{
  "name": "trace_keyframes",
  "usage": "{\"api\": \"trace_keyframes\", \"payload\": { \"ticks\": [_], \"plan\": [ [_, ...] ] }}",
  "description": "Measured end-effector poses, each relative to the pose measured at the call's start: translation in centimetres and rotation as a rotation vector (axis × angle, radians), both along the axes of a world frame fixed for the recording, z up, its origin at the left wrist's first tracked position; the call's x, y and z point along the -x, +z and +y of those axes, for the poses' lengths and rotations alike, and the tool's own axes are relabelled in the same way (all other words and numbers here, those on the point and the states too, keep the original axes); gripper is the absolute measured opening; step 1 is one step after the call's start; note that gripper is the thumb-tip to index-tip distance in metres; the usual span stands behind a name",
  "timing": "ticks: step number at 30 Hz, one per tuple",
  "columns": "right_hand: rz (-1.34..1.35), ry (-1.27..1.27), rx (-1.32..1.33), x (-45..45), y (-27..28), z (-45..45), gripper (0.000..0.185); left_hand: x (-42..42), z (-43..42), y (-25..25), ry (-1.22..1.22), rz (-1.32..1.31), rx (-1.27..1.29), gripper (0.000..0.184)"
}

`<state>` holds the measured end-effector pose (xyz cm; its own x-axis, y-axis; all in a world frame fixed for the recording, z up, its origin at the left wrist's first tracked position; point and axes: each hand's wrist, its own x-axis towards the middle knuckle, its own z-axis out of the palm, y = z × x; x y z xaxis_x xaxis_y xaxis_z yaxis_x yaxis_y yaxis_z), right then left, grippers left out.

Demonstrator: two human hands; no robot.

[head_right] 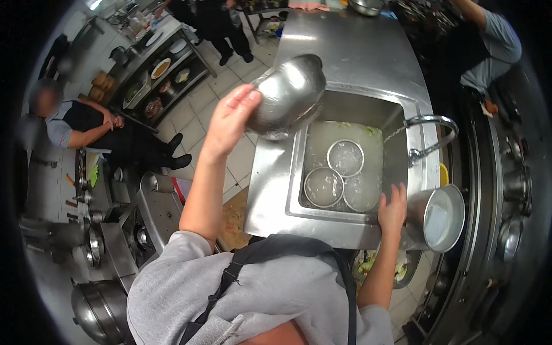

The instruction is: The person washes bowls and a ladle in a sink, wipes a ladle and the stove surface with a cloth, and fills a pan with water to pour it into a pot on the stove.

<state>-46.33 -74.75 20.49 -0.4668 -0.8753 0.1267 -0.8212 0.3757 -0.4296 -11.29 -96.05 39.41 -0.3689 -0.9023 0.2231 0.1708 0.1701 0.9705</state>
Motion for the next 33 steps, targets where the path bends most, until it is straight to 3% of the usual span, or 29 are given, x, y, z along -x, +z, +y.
{"api": "trace_keyframes", "payload": {
  "ticks": [3,4,6,7,8,10,11,12,14,16,18,21,24,26,28,30,31,33],
  "plan": [
    [0.049,0.091,0.035,-0.2,-2.2,1.6,0.037,0.0,-1.0,-2.2,0.153,-0.596,0.298,0.023],
    [-0.007,0.101,-0.068,-0.8,-1.5,1.8,0.034,0.1,-1.4,-3.8,0.18,-0.739,0.377,0.022],
    [-0.057,0.113,-0.154,-1.5,-1.0,2.0,0.031,-0.1,-2.6,-7.4,0.147,-0.858,0.521,0.022],
    [-0.056,0.099,-0.115,-1.7,-1.0,2.2,0.029,-0.6,-2.8,-7.4,-0.012,-0.877,0.447,0.035],
    [-0.055,0.082,-0.077,-1.7,-1.0,2.1,0.028,-0.9,-3.2,-7.4,-0.005,-0.874,0.461,0.035],
    [-0.041,0.086,-0.059,-1.6,-1.2,2.1,0.028,-1.5,-3.6,-7.0,0.586,-0.962,0.983,0.056],
    [-0.032,0.095,-0.056,-1.7,-1.3,2.3,0.028,-2.9,-5.5,-7.8,0.656,-0.978,0.833,0.069],
    [-0.03,0.098,-0.054,-1.9,-1.1,2.6,0.028,-3.9,-6.7,-8.9,0.66,-0.977,0.833,0.069],
    [-0.064,0.073,-0.074,-2.3,-0.3,2.2,0.027,-5.7,-8.7,-10.5,0.783,-1.105,0.099,0.057],
    [-0.08,0.066,-0.049,-2.2,-0.5,2.1,0.026,-7.1,-10.1,-10.8,0.209,-0.999,-0.551,0.036],
    [-0.093,0.066,-0.034,-2.2,-0.6,2.4,0.026,-8.2,-10.3,-15.0,0.181,-0.56,-0.711,0.025],
    [-0.093,0.034,-0.088,-2.1,-1.0,2.2,0.028,-6.7,-8.3,-17.7,0.295,-0.387,-0.706,0.022],
    [-0.094,0.053,-0.106,-2.4,-0.3,2.2,0.028,-4.2,-6.1,-16.0,0.396,-0.456,-0.34,0.022],
    [-0.086,0.065,-0.115,-2.1,-0.5,2.3,0.028,-1.7,-4.8,-13.2,0.538,-0.84,0.134,0.029],
    [-0.089,0.073,-0.125,-2.5,-0.5,2.0,0.028,0.5,-1.6,-7.4,0.478,-0.696,0.447,0.036],
    [-0.099,0.027,-0.133,-2.7,-0.1,2.1,0.027,1.4,-1.4,-4.8,0.508,-0.811,0.929,0.043],
    [-0.114,0.021,-0.143,-2.8,-0.1,2.1,0.027,1.6,-1.1,-3.8,0.517,-0.813,0.928,0.043],
    [-0.084,0.021,-0.123,-2.9,-0.1,2.3,0.027,1.3,-0.5,-2.2,0.515,-0.794,1.197,0.043]
  ]
}}
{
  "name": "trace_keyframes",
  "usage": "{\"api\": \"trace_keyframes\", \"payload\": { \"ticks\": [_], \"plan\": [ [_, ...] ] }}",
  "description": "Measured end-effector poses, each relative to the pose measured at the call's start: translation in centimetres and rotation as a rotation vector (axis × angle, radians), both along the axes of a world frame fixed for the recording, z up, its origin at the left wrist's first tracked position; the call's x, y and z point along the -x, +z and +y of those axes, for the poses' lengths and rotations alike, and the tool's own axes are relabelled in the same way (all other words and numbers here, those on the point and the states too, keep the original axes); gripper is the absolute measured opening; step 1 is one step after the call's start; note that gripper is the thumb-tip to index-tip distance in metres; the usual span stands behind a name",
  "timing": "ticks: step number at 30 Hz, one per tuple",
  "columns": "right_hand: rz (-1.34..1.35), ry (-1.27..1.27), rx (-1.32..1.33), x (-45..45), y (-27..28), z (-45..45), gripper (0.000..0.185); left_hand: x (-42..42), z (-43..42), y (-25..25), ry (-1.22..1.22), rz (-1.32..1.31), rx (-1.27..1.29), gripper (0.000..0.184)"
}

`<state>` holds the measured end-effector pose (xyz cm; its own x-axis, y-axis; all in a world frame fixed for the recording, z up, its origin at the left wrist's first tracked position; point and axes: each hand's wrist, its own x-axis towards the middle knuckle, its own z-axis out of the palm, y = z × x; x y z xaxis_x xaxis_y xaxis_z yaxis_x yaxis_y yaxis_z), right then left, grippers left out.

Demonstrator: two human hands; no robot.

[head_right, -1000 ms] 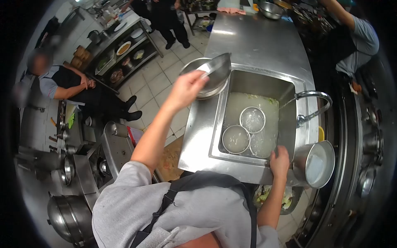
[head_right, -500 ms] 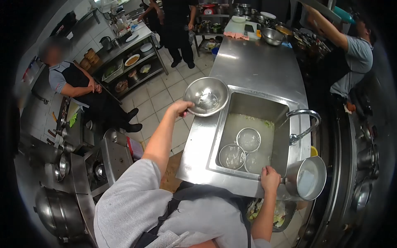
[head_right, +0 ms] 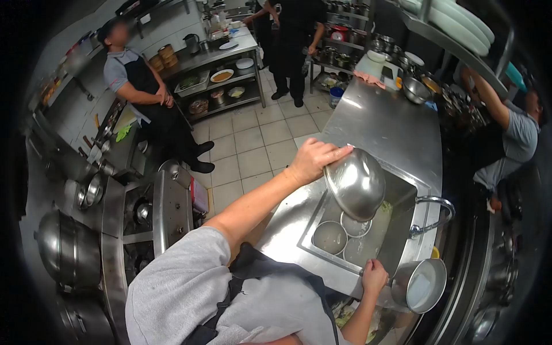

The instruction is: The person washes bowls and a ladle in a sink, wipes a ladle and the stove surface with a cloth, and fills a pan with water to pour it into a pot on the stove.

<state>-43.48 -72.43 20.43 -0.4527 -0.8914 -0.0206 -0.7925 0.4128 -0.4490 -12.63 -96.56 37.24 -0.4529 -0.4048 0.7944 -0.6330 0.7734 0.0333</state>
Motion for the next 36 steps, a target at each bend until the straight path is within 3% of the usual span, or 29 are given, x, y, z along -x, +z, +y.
{"api": "trace_keyframes", "payload": {
  "ticks": [3,4,6,8,10,12,14,15,17,19,21,25,27,29,36],
  "plan": [
    [0.029,-0.002,0.024,-0.2,-0.2,-0.1,0.026,-2.5,-0.1,-3.0,0.052,-0.083,0.05,0.042],
    [0.033,-0.011,0.014,-0.1,-0.3,-0.1,0.026,-4.3,-0.3,-5.2,0.095,-0.204,-0.006,0.043],
    [0.059,-0.005,0.029,0.5,-1.2,0.2,0.026,-8.1,1.2,-8.0,0.21,-0.167,-0.208,0.04],
    [0.07,-0.024,0.045,0.4,-1.8,-0.2,0.026,-13.1,2.2,-10.8,0.335,0.133,-0.217,0.038],
    [0.079,0.031,0.015,1.1,-2.2,-0.1,0.025,-18.9,5.5,-10.8,0.516,0.345,-0.686,0.035],
    [0.084,0.121,-0.011,1.7,-3.4,-1.8,0.024,-26.6,7.3,-14.0,0.425,0.878,-1.387,0.031],
    [-0.614,-0.013,0.197,1.7,-5.4,-4.7,0.022,-31.1,11.7,-17.1,0.44,1.332,-1.535,0.024],
    [-0.607,0.044,0.17,-0.1,-4.8,-6.5,0.022,-32.7,13.8,-18.8,0.458,1.558,-1.574,0.021],
    [-0.686,0.076,0.146,-6.5,-0.9,-8.7,0.021,-35.3,17.2,-21.1,0.491,1.777,-1.469,0.02],
    [-0.644,0.298,0.19,-10.5,-1.8,-11.7,0.019,-37.2,20.4,-22.7,0.526,1.99,-1.359,0.019],
    [-0.306,0.684,0.155,-17.6,0.5,-13.6,0.025,-40.6,22.1,-22.6,0.561,2.163,-1.145,0.018],
    [-0.441,0.782,-0.096,-28.4,2.3,-15.4,0.025,-50.5,25.8,-19.5,0.781,2.185,-0.676,0.021],
    [-0.26,0.861,-0.075,-32.1,2.1,-15.9,0.022,-55.6,28.0,-15.5,0.746,2.156,-0.364,0.026],
    [-0.275,0.916,-0.116,-34.5,1.1,-16.6,0.023,-61.4,31.0,-11.7,0.846,2.093,-0.282,0.028],
    [-0.143,1.071,-0.268,-41.5,1.8,-16.2,0.022,-78.0,37.1,-5.6,0.979,2.069,-0.105,0.023]
  ]
}}
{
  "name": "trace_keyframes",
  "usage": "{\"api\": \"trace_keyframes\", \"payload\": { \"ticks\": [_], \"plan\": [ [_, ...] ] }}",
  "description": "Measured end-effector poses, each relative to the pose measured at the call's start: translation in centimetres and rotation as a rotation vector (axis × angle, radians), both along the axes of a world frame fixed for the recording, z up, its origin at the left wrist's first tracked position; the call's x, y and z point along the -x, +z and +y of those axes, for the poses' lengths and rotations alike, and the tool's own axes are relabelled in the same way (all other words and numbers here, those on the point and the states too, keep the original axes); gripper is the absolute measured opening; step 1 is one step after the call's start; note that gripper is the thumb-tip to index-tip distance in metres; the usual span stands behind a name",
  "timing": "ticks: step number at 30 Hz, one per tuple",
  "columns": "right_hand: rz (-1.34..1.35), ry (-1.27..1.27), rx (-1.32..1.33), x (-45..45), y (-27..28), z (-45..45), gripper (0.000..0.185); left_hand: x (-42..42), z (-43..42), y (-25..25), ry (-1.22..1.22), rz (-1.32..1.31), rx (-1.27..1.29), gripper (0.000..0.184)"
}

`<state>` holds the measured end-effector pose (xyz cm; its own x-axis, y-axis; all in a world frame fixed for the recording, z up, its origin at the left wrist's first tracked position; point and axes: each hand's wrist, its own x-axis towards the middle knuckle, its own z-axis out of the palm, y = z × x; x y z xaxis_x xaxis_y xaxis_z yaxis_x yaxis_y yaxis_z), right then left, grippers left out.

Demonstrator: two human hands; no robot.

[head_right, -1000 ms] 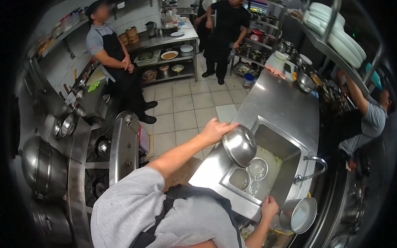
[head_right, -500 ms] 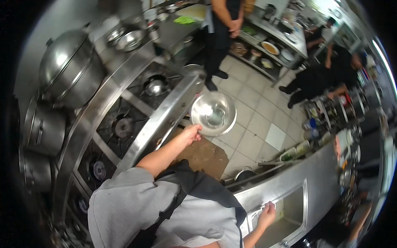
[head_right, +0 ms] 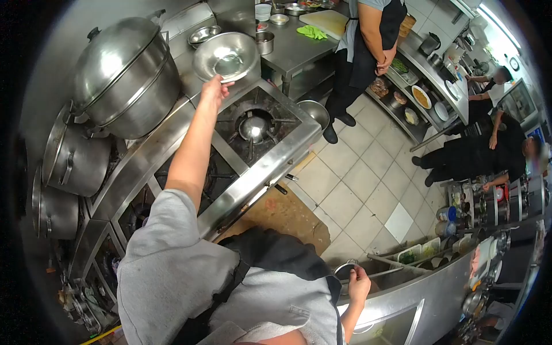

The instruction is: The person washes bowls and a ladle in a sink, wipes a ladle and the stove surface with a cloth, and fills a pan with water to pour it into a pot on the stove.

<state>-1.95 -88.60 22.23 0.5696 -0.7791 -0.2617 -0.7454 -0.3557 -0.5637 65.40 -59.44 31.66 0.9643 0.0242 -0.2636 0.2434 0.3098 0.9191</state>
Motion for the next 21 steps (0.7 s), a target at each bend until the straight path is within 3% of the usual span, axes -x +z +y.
{"api": "trace_keyframes", "payload": {
  "ticks": [10,14,15,17,21],
  "plan": [
    [0.026,0.118,-0.02,-8.0,-5.5,-9.3,0.025,-8.3,-1.2,1.4,0.102,0.056,-0.045,0.024],
    [0.061,0.218,-0.039,-13.2,-7.1,-14.6,0.025,-8.3,-1.6,-0.6,-0.105,-0.017,-0.144,0.054],
    [0.051,0.251,-0.063,-15.0,-7.4,-15.8,0.025,-7.9,-1.9,-2.8,-0.111,-0.047,-0.082,0.047],
    [0.039,0.273,-0.132,-19.2,-7.2,-17.6,0.025,-3.2,-3.5,-4.2,-0.111,-0.052,-0.171,0.045],
    [0.044,0.64,-0.116,-27.6,-10.5,-21.3,0.026,10.7,-5.5,-5.5,-0.287,0.047,-0.234,0.029]
  ]
}}
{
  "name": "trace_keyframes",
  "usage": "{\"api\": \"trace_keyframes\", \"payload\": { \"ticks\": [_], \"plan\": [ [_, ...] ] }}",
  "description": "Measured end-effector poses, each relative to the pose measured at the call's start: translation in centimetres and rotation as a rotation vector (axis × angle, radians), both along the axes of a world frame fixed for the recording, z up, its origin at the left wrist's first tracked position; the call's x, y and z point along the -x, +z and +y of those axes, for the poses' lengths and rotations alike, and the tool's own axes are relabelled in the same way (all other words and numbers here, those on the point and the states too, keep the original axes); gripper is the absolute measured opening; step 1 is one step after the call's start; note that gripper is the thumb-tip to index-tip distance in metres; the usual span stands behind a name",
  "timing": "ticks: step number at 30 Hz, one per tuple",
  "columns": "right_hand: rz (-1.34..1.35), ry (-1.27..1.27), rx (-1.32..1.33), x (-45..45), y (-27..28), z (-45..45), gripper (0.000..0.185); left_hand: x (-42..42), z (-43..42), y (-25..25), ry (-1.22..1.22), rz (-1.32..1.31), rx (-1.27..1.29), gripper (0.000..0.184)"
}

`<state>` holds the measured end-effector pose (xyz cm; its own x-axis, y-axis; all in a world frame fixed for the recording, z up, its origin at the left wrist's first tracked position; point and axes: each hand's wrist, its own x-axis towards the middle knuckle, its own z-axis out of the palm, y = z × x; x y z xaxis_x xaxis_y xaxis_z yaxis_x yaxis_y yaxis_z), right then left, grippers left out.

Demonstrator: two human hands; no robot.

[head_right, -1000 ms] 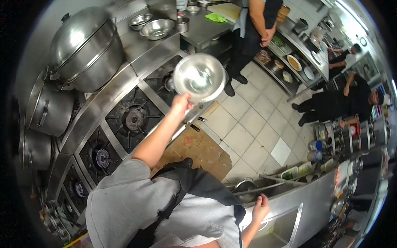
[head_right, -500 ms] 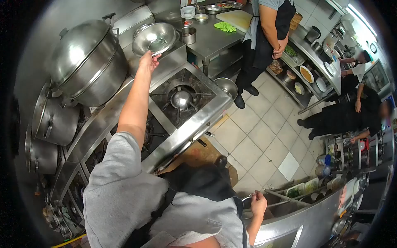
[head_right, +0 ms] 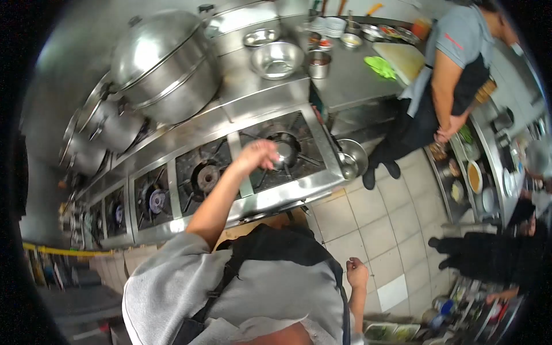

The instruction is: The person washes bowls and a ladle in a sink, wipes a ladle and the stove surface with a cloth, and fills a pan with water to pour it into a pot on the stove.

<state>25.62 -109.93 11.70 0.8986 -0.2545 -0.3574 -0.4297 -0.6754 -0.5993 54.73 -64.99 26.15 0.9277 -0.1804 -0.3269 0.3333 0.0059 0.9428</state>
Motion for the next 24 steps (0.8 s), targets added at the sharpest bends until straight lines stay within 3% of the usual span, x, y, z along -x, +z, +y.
{"api": "trace_keyframes", "payload": {
  "ticks": [2,4,8,10,11,13,15,16,17,18,19,21,22,24],
  "plan": [
    [-0.032,0.183,-0.025,-3.7,-1.2,-1.0,0.026,5.6,1.0,-2.2,-0.074,0.091,0.025,0.031],
    [0.185,0.232,-0.176,-8.3,0.4,-0.5,0.027,10.0,2.0,-3.2,-0.02,0.115,-0.068,0.032],
    [0.295,0.299,-0.294,-13.0,-4.6,-2.9,0.026,18.3,4.0,-6.6,0.349,0.214,0.043,0.026],
    [0.341,0.417,-0.294,-15.4,-8.5,-4.6,0.024,23.1,5.4,-11.2,0.427,0.201,-0.335,0.032],
    [0.368,0.479,-0.279,-16.6,-10.6,-5.0,0.024,25.8,5.6,-11.2,0.505,0.209,-0.336,0.032],
    [0.392,0.674,-0.199,-18.9,-16.2,-7.0,0.023,31.3,4.9,-10.9,0.19,0.47,-1.135,0.043],
    [0.215,1.15,-0.097,-21.6,-22.0,-9.5,0.022,36.6,4.2,-9.1,0.121,0.702,-1.036,0.045],
    [-0.017,1.466,-0.05,-23.2,-24.0,-9.9,0.022,39.6,3.6,-9.5,0.238,0.753,-0.973,0.045],
    [-0.499,1.823,-0.046,-25.3,-26.8,-10.0,0.022,42.4,3.3,-10.3,0.356,0.792,-0.918,0.045],
    [0.065,1.476,-0.055,-26.4,-23.8,-7.5,0.022,45.4,3.2,-12.2,0.402,0.788,-0.908,0.045],
    [0.493,0.969,-0.12,-26.8,-21.4,-4.3,0.021,48.4,3.0,-14.4,0.436,0.783,-0.898,0.045],
    [0.667,0.501,-0.238,-26.7,-16.3,1.3,0.022,53.8,1.9,-17.4,0.533,0.896,-0.842,0.043],
    [0.663,0.515,-0.223,-26.7,-14.5,3.1,0.022,56.3,1.2,-18.7,0.546,0.898,-0.825,0.043],
    [0.372,1.04,-0.222,-27.2,-11.2,8.3,0.021,60.1,0.7,-20.8,0.357,1.029,-0.855,0.043]
  ]
}}
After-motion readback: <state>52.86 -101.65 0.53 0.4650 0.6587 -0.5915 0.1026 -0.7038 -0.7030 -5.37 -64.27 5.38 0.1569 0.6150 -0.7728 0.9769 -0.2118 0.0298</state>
